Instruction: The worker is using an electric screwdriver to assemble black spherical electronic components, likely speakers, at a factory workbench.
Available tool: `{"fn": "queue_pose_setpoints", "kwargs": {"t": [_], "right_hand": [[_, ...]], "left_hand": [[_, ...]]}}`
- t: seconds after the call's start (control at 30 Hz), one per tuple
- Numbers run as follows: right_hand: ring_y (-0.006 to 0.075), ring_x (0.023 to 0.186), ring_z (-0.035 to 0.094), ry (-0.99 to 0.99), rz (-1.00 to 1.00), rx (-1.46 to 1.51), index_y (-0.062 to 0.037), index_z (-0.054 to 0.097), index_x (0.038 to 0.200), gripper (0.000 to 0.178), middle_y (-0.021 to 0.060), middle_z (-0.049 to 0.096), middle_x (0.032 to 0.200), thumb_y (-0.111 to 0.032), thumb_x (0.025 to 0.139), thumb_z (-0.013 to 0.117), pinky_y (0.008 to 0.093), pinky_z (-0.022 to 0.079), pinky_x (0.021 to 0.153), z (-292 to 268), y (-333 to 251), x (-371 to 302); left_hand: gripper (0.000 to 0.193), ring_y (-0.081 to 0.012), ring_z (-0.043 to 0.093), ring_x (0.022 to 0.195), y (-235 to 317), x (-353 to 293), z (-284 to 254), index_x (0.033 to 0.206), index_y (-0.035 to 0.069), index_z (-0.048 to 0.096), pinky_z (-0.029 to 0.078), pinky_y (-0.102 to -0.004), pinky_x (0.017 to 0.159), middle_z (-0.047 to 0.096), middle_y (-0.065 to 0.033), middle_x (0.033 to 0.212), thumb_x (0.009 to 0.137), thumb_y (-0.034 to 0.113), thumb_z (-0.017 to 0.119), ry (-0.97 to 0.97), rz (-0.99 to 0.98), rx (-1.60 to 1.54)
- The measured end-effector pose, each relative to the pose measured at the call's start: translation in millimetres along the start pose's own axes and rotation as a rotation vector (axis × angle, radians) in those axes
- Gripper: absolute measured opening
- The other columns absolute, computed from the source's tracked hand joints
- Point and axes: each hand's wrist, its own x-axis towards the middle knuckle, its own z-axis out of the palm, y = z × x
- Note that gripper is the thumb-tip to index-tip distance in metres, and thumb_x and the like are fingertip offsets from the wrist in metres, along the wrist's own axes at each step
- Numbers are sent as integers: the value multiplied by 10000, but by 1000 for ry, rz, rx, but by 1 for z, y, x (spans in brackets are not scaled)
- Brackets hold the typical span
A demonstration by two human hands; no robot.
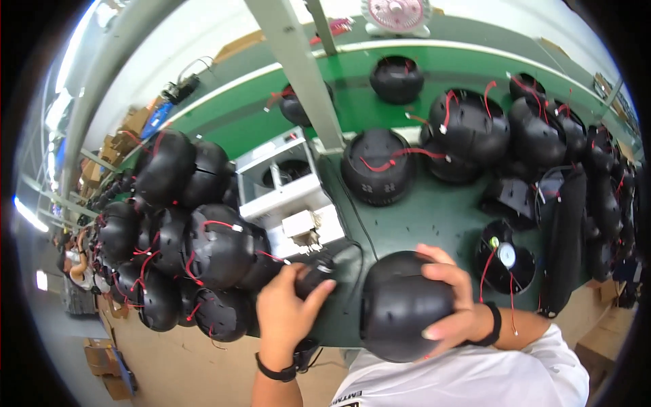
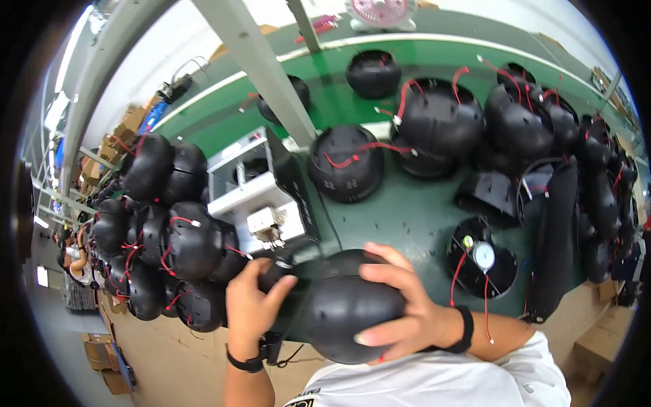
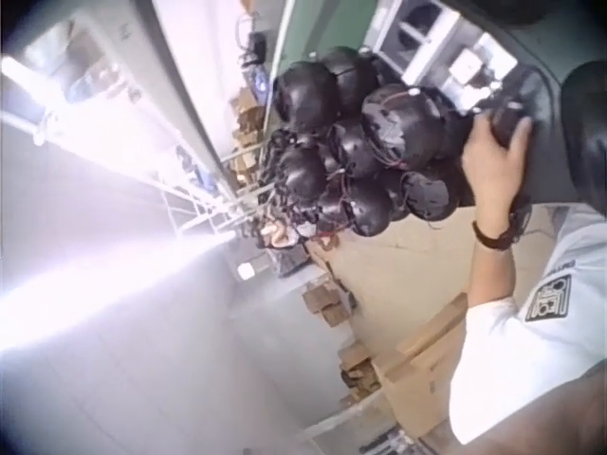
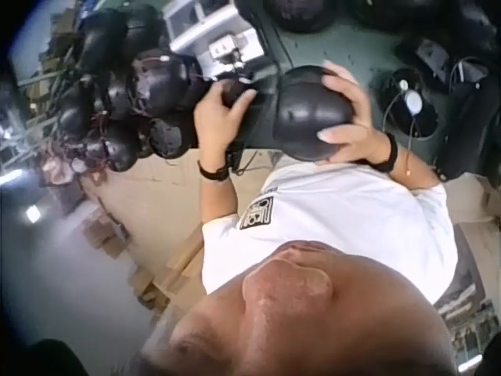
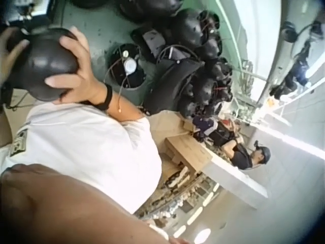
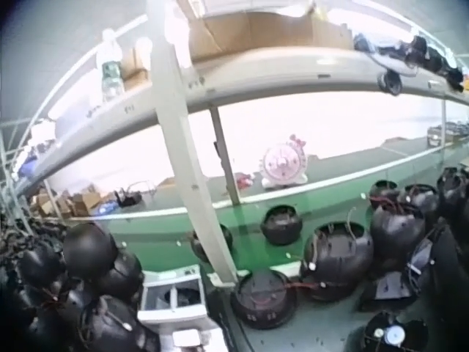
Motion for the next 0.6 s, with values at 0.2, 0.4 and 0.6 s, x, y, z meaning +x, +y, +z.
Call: {"fn": "queue_pose_setpoints", "kwargs": {"t": [0.2,0.4,0.6], "right_hand": [[553,1385,366,-35,72,-243,-390,364,1313,1027,228,241,1570,-431,527,1023,662,342,1171,-23,-30,13],[579,1375,398,-183,-44,-34,-351,679,1216,605,265,388,1528,-518,691,930,705,359,1107,-20,-39,24],[585,1417,338,-284,-120,-46,-324,656,1257,708,275,322,1572,-445,635,973,648,362,1141,-15,-44,56]], "left_hand": [[705,-396,600,1134,8,-13,3,1308,-23,604,491,-450,991,648,-202,1224,794,384,864,11,298,12],[1424,-410,283,1532,55,-25,-14,1631,40,230,343,-515,1184,232,-223,1667,572,694,920,-386,536,-739],[1222,-428,345,1480,68,-15,-26,1573,27,335,340,-502,1181,314,-278,1582,601,417,966,-359,700,-801]]}}
